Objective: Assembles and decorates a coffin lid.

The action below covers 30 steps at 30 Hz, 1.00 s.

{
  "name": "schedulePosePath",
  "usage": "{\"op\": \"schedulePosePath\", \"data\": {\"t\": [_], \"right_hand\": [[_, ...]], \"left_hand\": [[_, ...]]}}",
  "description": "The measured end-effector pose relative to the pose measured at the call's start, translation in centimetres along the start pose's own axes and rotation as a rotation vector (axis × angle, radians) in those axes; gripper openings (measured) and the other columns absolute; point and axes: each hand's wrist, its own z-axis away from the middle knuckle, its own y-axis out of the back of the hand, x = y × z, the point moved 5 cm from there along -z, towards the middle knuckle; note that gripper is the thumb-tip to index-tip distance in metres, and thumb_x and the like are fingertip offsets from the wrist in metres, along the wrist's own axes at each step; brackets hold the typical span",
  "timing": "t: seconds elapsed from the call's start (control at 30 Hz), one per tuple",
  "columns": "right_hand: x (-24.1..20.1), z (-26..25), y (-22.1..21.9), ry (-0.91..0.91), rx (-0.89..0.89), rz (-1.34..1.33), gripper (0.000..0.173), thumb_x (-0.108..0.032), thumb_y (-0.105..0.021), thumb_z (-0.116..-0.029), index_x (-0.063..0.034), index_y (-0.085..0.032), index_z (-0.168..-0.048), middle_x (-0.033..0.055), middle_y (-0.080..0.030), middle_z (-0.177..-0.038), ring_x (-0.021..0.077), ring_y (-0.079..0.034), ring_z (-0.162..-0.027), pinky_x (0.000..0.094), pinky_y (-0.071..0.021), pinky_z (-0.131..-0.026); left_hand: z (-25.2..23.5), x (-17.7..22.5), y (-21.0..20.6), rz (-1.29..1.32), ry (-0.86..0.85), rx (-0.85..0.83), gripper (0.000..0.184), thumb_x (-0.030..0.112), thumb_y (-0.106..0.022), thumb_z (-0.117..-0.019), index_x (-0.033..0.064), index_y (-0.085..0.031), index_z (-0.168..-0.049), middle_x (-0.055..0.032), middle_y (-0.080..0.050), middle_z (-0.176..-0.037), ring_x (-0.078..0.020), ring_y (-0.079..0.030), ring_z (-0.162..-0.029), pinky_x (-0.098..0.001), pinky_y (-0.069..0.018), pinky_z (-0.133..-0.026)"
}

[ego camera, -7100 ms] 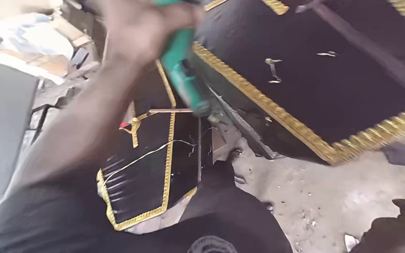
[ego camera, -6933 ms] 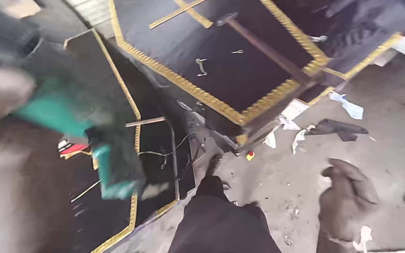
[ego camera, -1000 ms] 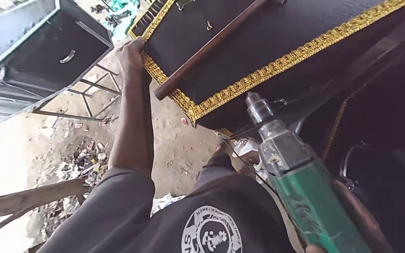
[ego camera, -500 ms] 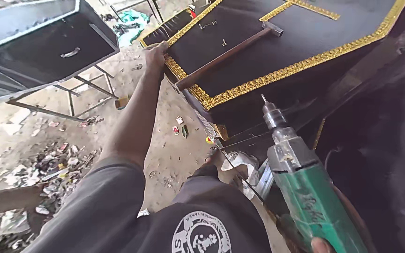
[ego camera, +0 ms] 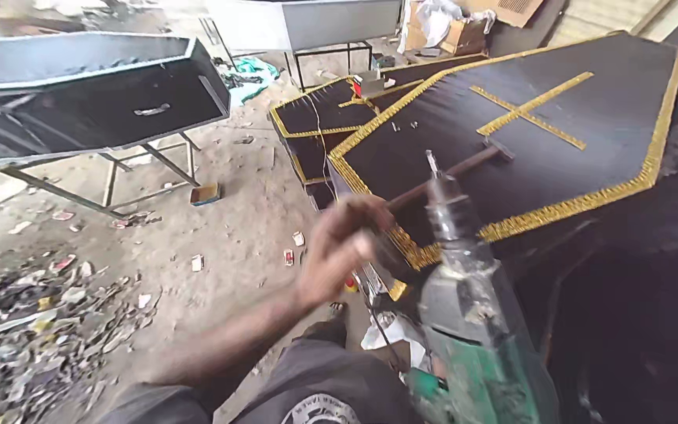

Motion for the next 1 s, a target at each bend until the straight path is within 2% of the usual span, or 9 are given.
{"op": "schedulePosePath", "data": {"t": [0.1, 0.17, 0.3, 0.4, 0.47, 0.57, 0.7, 0.87, 1.0], "right_hand": [[5.2, -2.9, -6.9, -0.030, -0.126, -0.245, 0.083, -0.042, -0.086, -0.0820, -0.0055, -0.049, -0.147, 0.0102, -0.064, -0.136, 0.0186, -0.065, -0.121, 0.0372, -0.0579, -0.100], [6.6, -5.2, -11.7, -0.072, -0.200, -0.227, 0.079, -0.046, -0.083, -0.0840, -0.0089, -0.052, -0.147, 0.0035, -0.065, -0.137, 0.0124, -0.064, -0.122, 0.0322, -0.0553, -0.103], [6.4, -11.4, -16.7, -0.028, -0.617, 0.346, 0.091, -0.054, -0.079, -0.0848, -0.0006, -0.046, -0.151, 0.0053, -0.070, -0.128, 0.0083, -0.069, -0.112, 0.0318, -0.0612, -0.096], [4.0, -19.0, -17.7, 0.136, -0.575, 0.893, 0.040, -0.043, -0.073, -0.0923, -0.0110, -0.075, -0.116, -0.0029, -0.076, -0.093, 0.0039, -0.071, -0.079, 0.0281, -0.0631, -0.069], [4.3, -25.5, -18.5, 0.310, -0.430, 1.260, 0.026, -0.024, -0.057, -0.1031, -0.0122, -0.075, -0.118, 0.0020, -0.075, -0.088, 0.0136, -0.071, -0.072, 0.0375, -0.0615, -0.064], [9.9, -34.2, -19.3, 0.390, -0.561, 1.608, 0.031, -0.005, -0.059, -0.0993, -0.0104, -0.072, -0.127, 0.0158, -0.071, -0.111, 0.0355, -0.070, -0.097, 0.0535, -0.0580, -0.080], [17.6, -39.9, -17.5, 0.043, -0.821, 1.814, 0.031, -0.009, -0.062, -0.0976, -0.0109, -0.070, -0.127, 0.0201, -0.065, -0.123, 0.0418, -0.058, -0.122, 0.0586, -0.0527, -0.096], [15.9, -38.4, -16.6, 0.024, -0.742, 1.925, 0.018, -0.014, -0.058, -0.0992, -0.0091, -0.072, -0.110, 0.0174, -0.067, -0.112, 0.0397, -0.059, -0.118, 0.0591, -0.0484, -0.090], [6.4, -35.5, -14.2, 0.240, -0.250, 1.755, 0.020, -0.010, -0.057, -0.1005, 0.0024, -0.068, -0.111, 0.0245, -0.069, -0.107, 0.0436, -0.068, -0.102, 0.0631, -0.0545, -0.085]], "left_hand": [[-0.3, 0.9, 0.1, 0.172, 0.101, -0.205, 0.106, 0.061, -0.074, -0.0855, -0.0017, -0.023, -0.154, -0.0098, -0.058, -0.140, -0.0172, -0.060, -0.125, -0.0364, -0.0535, -0.107], [-0.5, 0.5, 3.0, 0.230, 0.143, 0.008, 0.082, 0.050, -0.080, -0.0845, 0.0114, -0.044, -0.147, 0.0019, -0.068, -0.126, -0.0085, -0.067, -0.112, -0.0296, -0.0581, -0.097], [-4.3, 0.2, 10.6, 0.340, 0.230, 0.263, 0.049, 0.041, -0.079, -0.0861, 0.0099, -0.064, -0.121, -0.0049, -0.075, -0.103, -0.0144, -0.073, -0.093, -0.0346, -0.0633, -0.083], [-7.3, 0.3, 15.3, 0.299, 0.268, 0.279, 0.040, 0.040, -0.079, -0.0848, 0.0139, -0.068, -0.113, -0.0035, -0.076, -0.094, -0.0122, -0.074, -0.085, -0.0317, -0.0641, -0.078], [-8.5, -0.5, 17.8, 0.237, 0.325, 0.313, 0.051, 0.039, -0.085, -0.0781, 0.0112, -0.064, -0.116, -0.0052, -0.074, -0.092, -0.0143, -0.074, -0.082, -0.0331, -0.0647, -0.074], [-9.6, -2.1, 19.4, 0.210, 0.425, 0.322, 0.063, 0.040, -0.091, -0.0703, 0.0067, -0.065, -0.117, -0.0084, -0.074, -0.091, -0.0181, -0.074, -0.079, -0.0362, -0.0652, -0.071], [-10.5, -3.7, 19.8, 0.265, 0.594, 0.287, 0.070, 0.040, -0.093, -0.0647, 0.0044, -0.064, -0.118, -0.0117, -0.074, -0.089, -0.0205, -0.074, -0.076, -0.0377, -0.0652, -0.068], [-13.7, -4.3, 19.1, 0.177, 0.703, 0.114, 0.065, 0.038, -0.090, -0.0649, 0.0057, -0.066, -0.116, -0.0108, -0.074, -0.090, -0.0210, -0.074, -0.075, -0.0379, -0.0650, -0.067], [-18.1, -5.2, 15.7, 0.124, 0.739, -0.104, 0.045, 0.023, -0.083, -0.0788, 0.0021, -0.067, -0.115, -0.0147, -0.074, -0.088, -0.0237, -0.074, -0.075, -0.0399, -0.0646, -0.068]]}}
